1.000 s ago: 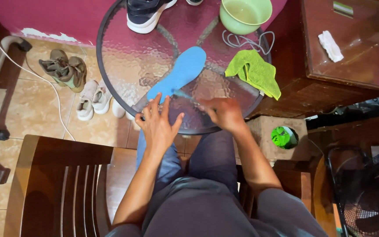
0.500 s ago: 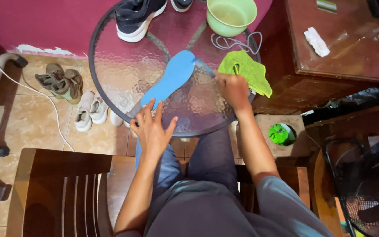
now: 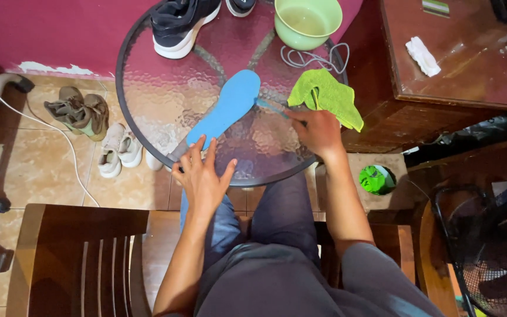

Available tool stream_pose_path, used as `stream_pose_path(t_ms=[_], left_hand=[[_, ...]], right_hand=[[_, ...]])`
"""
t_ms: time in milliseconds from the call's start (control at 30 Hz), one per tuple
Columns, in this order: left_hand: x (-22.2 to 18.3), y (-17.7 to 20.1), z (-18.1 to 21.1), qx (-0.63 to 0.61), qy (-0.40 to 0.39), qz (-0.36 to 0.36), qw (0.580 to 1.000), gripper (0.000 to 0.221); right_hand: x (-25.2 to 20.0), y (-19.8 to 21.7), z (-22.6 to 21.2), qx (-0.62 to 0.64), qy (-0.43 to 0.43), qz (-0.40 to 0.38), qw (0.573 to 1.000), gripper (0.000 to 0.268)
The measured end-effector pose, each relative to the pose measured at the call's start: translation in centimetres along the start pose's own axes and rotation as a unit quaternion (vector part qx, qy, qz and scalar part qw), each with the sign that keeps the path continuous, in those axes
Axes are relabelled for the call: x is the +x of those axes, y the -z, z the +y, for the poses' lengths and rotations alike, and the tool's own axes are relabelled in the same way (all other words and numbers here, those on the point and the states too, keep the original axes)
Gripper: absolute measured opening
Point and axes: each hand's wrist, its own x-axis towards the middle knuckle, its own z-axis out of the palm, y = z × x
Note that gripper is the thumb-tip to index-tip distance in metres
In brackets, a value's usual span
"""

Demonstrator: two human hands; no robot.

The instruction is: Cleaning a shoe insole using a toothbrush and a cloth at a glass table

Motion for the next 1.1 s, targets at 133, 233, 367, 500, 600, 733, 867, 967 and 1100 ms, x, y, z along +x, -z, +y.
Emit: stream_pose_path(t_ms=[133,233,367,500,600,733,867,967,1100], left_hand=[[-0.1,0.5,0.2,0.001,-0.016,0.001,1.0,0.059],[0.3,0.9,0.4,0.0,-0.005,0.002,1.0,0.058],[0.3,0.4,0.2,-0.004,-0.01,-0.003,1.0,0.059],[0.0,0.3,0.0,0.003,-0.008,-0.003,1.0,0.06],[-0.2,-0.4,-0.3,0.002,0.002,-0.001,1.0,0.062],[0.1,-0.1,-0.2,-0.001,-0.003,0.002,1.0,0.06],[-0.1,-0.4,-0.3,-0.004,0.007,0.002,1.0,0.06],[0.0,-0.1,-0.3,-0.005,0.007,-0.003,1.0,0.06],[0.1,0.0,-0.1,-0.022,0.007,0.0,1.0,0.059]], right_hand=[[1.2,-3.8,3.1,-0.069,-0.01,0.081,0.994,0.016],[1.1,-2.2,2.0,-0.05,0.013,0.097,0.994,0.015],[1.4,-2.5,0.4,-0.02,-0.022,0.017,0.999,0.023],[2.1,-3.6,1.4,-0.039,-0.059,0.063,0.996,0.021],[1.1,-1.3,-1.9,0.023,0.078,-0.029,0.996,0.024],[3.9,-2.2,-1.8,-0.012,0.118,-0.011,0.993,0.024],[6.3,-7.5,3.4,-0.067,0.07,0.091,0.991,0.008],[2.9,-2.8,-2.3,-0.031,0.174,0.087,0.98,0.011],[7.8,-5.4,1.8,-0.085,0.0,-0.049,0.995,0.022]])
